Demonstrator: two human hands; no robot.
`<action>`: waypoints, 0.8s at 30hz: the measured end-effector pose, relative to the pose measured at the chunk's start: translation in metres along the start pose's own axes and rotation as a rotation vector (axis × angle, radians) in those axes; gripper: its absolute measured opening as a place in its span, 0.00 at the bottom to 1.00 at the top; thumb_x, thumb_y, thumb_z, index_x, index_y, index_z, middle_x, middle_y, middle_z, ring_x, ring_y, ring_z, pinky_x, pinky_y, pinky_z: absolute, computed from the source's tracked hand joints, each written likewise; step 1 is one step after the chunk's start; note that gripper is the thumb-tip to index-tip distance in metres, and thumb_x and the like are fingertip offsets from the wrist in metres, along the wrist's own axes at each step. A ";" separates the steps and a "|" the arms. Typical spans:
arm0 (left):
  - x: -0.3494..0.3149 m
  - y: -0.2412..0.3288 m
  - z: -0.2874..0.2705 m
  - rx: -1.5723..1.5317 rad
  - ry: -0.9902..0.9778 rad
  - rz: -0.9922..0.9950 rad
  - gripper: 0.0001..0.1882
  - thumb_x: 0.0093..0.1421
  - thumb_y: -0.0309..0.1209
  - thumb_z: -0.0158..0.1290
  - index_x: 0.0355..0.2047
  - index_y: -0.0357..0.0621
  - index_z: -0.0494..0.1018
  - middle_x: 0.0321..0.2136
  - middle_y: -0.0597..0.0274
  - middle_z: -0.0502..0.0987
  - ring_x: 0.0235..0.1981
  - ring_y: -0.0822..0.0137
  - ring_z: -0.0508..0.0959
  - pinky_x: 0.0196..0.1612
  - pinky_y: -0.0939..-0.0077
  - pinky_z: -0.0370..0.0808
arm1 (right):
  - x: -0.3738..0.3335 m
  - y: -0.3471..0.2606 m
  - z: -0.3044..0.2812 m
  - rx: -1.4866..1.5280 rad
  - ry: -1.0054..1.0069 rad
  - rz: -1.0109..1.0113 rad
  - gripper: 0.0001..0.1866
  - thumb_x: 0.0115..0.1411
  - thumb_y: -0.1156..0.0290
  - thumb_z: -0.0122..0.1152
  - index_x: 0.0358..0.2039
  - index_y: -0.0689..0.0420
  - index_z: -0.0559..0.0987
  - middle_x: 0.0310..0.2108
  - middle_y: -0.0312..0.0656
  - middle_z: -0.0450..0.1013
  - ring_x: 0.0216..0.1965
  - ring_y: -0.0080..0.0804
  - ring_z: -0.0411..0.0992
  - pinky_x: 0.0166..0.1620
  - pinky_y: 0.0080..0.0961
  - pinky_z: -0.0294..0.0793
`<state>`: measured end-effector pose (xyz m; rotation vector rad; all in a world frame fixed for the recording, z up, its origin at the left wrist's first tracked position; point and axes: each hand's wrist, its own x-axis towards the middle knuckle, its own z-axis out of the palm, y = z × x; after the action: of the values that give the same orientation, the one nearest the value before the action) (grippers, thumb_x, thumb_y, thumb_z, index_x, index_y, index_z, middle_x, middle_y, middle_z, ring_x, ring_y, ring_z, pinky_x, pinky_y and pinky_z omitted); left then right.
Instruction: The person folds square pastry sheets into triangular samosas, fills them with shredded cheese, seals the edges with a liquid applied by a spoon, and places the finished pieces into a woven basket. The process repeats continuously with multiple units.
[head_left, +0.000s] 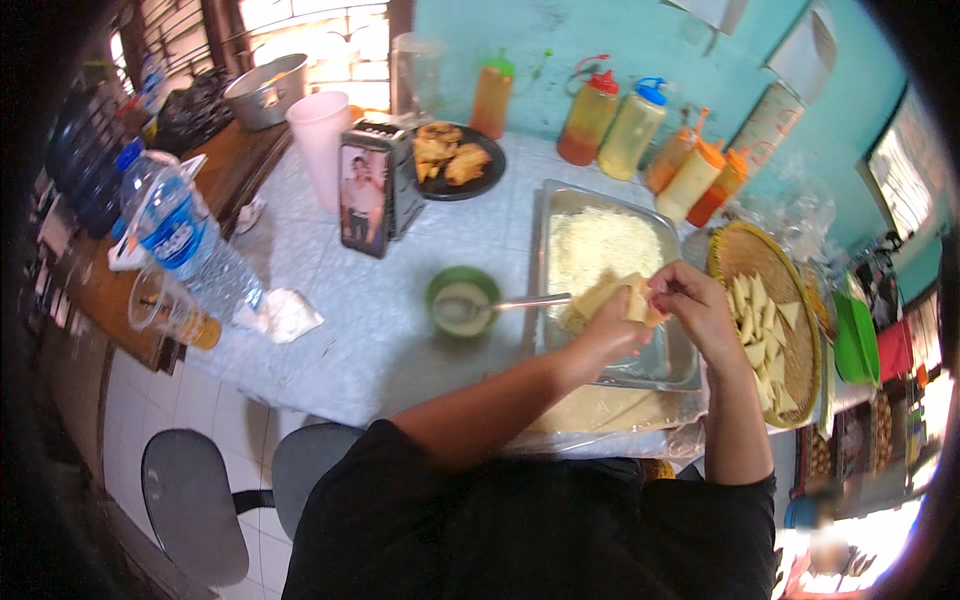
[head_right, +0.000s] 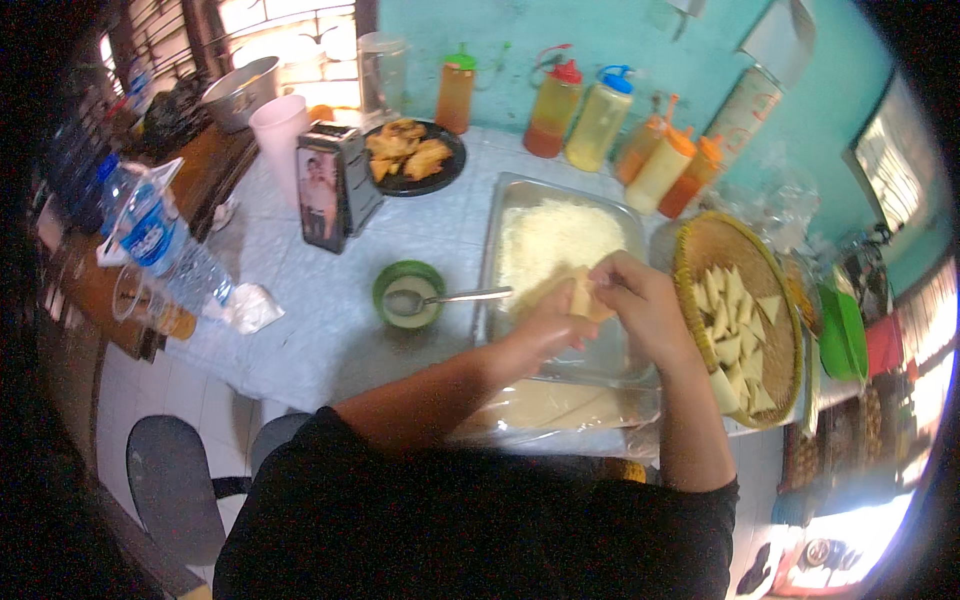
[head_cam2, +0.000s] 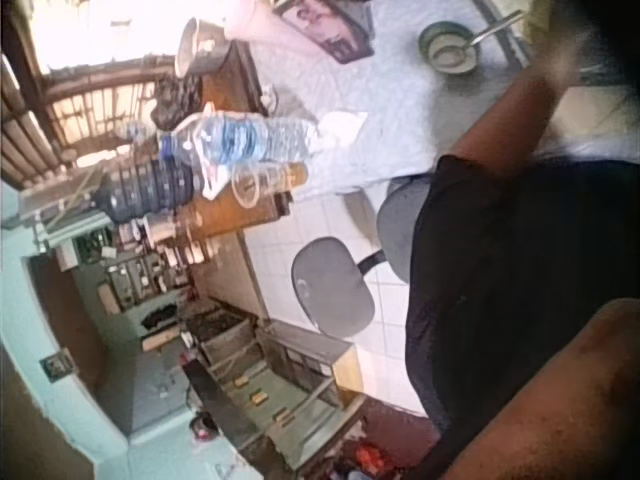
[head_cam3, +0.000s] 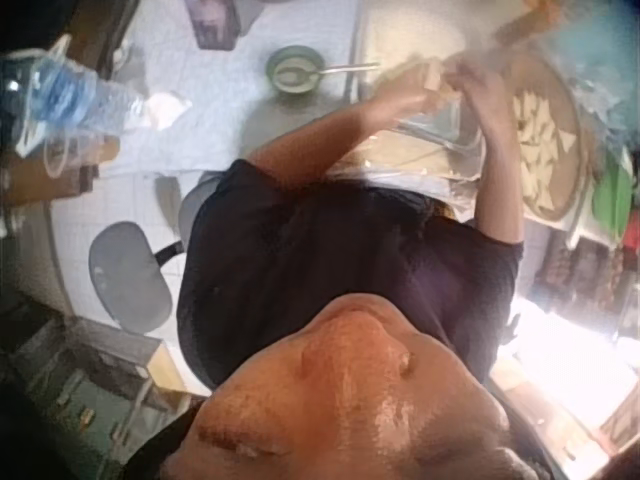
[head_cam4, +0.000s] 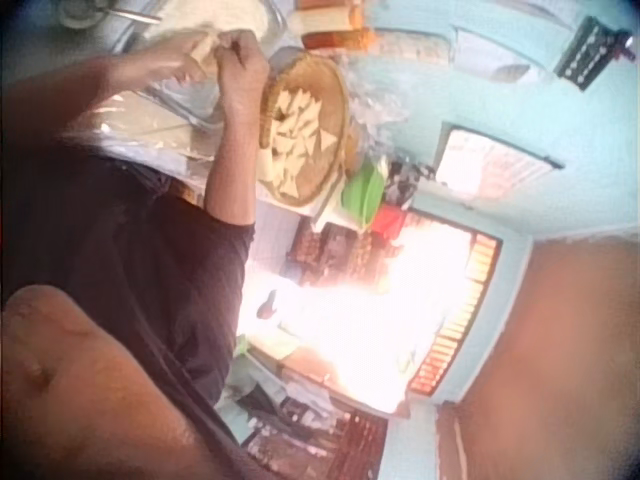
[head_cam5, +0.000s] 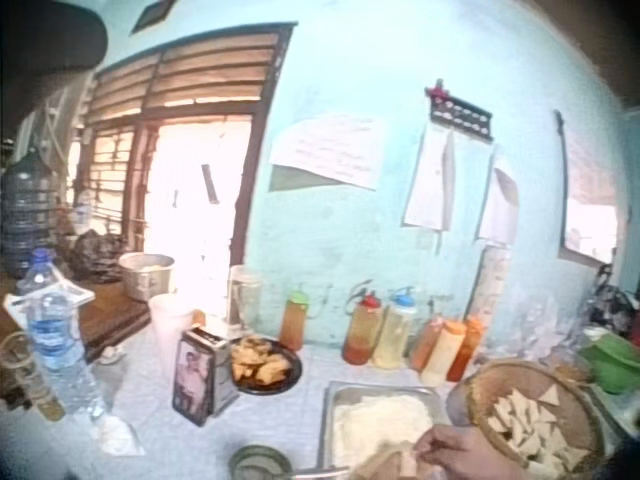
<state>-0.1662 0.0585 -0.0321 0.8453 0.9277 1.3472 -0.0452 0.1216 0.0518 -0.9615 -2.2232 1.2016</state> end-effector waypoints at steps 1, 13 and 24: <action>0.000 0.000 0.000 -0.044 -0.034 -0.004 0.22 0.49 0.23 0.54 0.46 0.41 0.63 0.33 0.62 0.71 0.32 0.72 0.72 0.30 0.76 0.70 | 0.000 -0.001 0.000 -0.008 -0.027 0.030 0.09 0.50 0.79 0.53 0.34 0.62 0.74 0.26 0.34 0.69 0.30 0.19 0.66 0.35 0.17 0.66; 0.003 -0.004 0.002 -0.108 -0.091 -0.018 0.15 0.59 0.35 0.52 0.42 0.40 0.67 0.33 0.61 0.75 0.26 0.71 0.75 0.27 0.77 0.72 | -0.003 -0.008 -0.002 0.194 0.006 0.120 0.13 0.50 0.78 0.53 0.38 0.62 0.74 0.26 0.40 0.73 0.29 0.24 0.72 0.33 0.19 0.69; 0.001 0.006 -0.008 -0.110 -0.117 -0.023 0.17 0.60 0.33 0.51 0.48 0.42 0.66 0.38 0.61 0.75 0.30 0.73 0.75 0.32 0.79 0.71 | -0.005 -0.014 -0.015 0.349 0.098 0.037 0.10 0.54 0.74 0.51 0.36 0.62 0.75 0.28 0.41 0.74 0.30 0.26 0.72 0.35 0.20 0.69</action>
<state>-0.1758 0.0599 -0.0295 0.8173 0.7633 1.3030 -0.0368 0.1209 0.0713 -0.8991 -1.8459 1.4643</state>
